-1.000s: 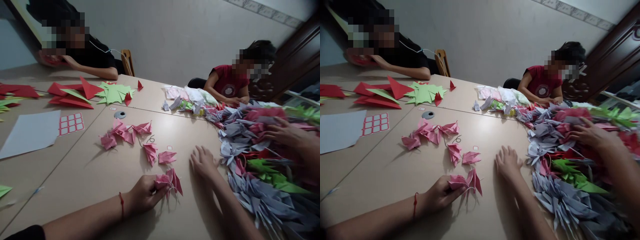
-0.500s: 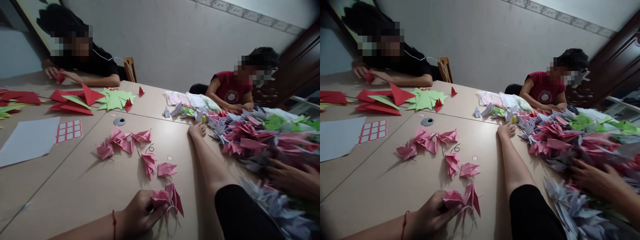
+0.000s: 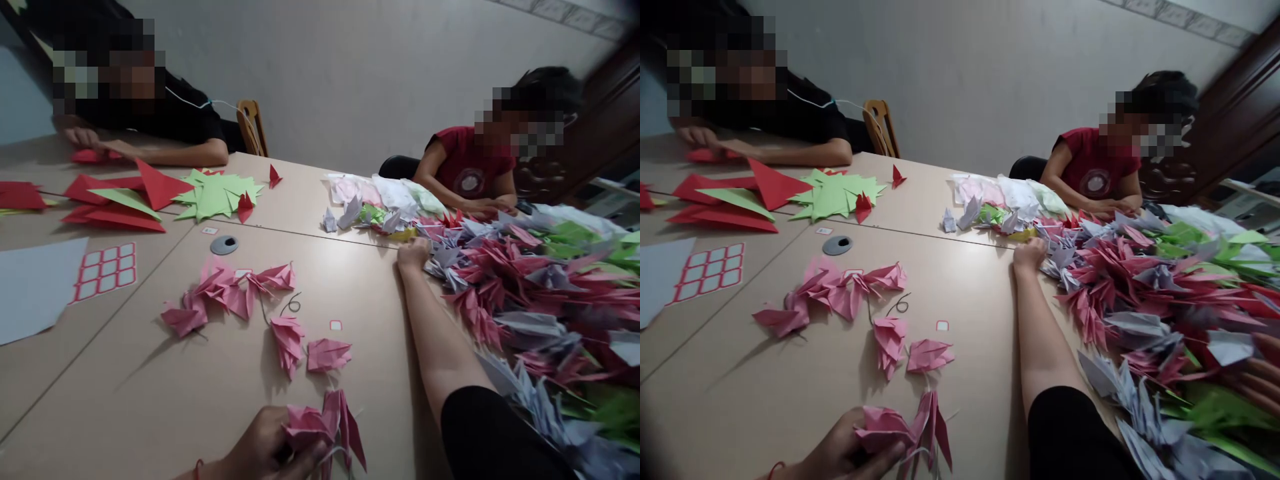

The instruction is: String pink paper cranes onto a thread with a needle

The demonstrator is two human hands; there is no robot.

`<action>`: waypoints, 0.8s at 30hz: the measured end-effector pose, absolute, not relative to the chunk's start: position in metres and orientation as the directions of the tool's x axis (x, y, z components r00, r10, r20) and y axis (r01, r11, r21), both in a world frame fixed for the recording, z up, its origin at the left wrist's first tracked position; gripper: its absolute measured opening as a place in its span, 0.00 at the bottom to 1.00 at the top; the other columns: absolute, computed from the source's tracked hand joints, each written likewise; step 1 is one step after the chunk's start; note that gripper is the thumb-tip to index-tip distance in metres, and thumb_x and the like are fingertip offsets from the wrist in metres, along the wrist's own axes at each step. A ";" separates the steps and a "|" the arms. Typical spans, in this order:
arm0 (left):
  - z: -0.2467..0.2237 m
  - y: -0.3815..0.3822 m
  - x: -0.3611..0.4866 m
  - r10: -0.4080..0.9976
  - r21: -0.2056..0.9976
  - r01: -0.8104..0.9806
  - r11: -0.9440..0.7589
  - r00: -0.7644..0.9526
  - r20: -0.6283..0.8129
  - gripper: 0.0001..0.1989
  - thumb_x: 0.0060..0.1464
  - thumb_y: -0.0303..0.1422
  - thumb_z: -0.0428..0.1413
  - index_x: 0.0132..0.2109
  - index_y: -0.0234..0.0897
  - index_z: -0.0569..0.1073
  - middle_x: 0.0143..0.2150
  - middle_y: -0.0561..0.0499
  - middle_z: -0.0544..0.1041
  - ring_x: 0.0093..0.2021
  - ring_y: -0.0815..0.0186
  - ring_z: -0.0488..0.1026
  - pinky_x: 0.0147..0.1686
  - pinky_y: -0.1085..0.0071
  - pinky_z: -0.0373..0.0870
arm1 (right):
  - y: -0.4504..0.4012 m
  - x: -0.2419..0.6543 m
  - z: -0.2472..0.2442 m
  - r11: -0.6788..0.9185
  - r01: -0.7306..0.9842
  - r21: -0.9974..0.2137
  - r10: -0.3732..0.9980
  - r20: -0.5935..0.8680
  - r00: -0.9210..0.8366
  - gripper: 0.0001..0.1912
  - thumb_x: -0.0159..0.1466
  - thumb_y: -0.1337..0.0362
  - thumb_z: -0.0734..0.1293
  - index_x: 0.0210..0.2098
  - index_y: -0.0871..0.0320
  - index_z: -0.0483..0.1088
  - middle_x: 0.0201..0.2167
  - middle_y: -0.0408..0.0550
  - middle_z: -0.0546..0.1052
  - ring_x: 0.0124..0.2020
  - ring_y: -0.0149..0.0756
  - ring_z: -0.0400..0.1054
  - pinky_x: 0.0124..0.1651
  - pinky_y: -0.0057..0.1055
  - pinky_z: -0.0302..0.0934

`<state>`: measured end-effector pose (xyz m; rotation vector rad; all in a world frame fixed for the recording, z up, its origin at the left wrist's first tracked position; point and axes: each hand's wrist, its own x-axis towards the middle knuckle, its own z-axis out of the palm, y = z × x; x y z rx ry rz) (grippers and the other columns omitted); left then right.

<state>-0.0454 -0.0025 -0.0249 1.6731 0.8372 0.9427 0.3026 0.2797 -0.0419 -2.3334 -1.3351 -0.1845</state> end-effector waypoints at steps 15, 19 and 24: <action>-0.023 0.010 -0.051 0.780 0.942 0.079 -0.326 0.586 0.220 0.12 0.59 0.31 0.50 0.29 0.34 0.71 0.22 0.53 0.69 0.22 0.73 0.64 0.23 0.79 0.63 | 0.180 0.316 -0.059 -0.344 0.868 -0.358 0.855 0.264 0.447 0.12 0.64 0.62 0.64 0.45 0.62 0.69 0.46 0.50 0.73 0.48 0.39 0.68 0.50 0.44 0.63; -0.021 0.011 -0.051 0.773 0.927 0.078 -0.368 0.580 0.258 0.11 0.59 0.30 0.50 0.29 0.33 0.71 0.23 0.53 0.70 0.23 0.72 0.65 0.25 0.78 0.64 | 0.176 0.321 -0.057 -0.361 0.842 -0.400 0.840 0.252 0.480 0.12 0.64 0.61 0.64 0.44 0.62 0.69 0.44 0.49 0.73 0.44 0.38 0.69 0.48 0.43 0.64; -0.024 0.010 -0.051 0.765 0.921 0.087 -0.381 0.589 0.261 0.11 0.59 0.29 0.50 0.29 0.33 0.70 0.22 0.53 0.69 0.24 0.73 0.65 0.25 0.78 0.64 | 0.166 0.315 -0.055 -0.313 0.819 -0.480 0.838 0.267 0.477 0.12 0.65 0.59 0.63 0.42 0.62 0.69 0.43 0.49 0.73 0.45 0.38 0.68 0.49 0.43 0.62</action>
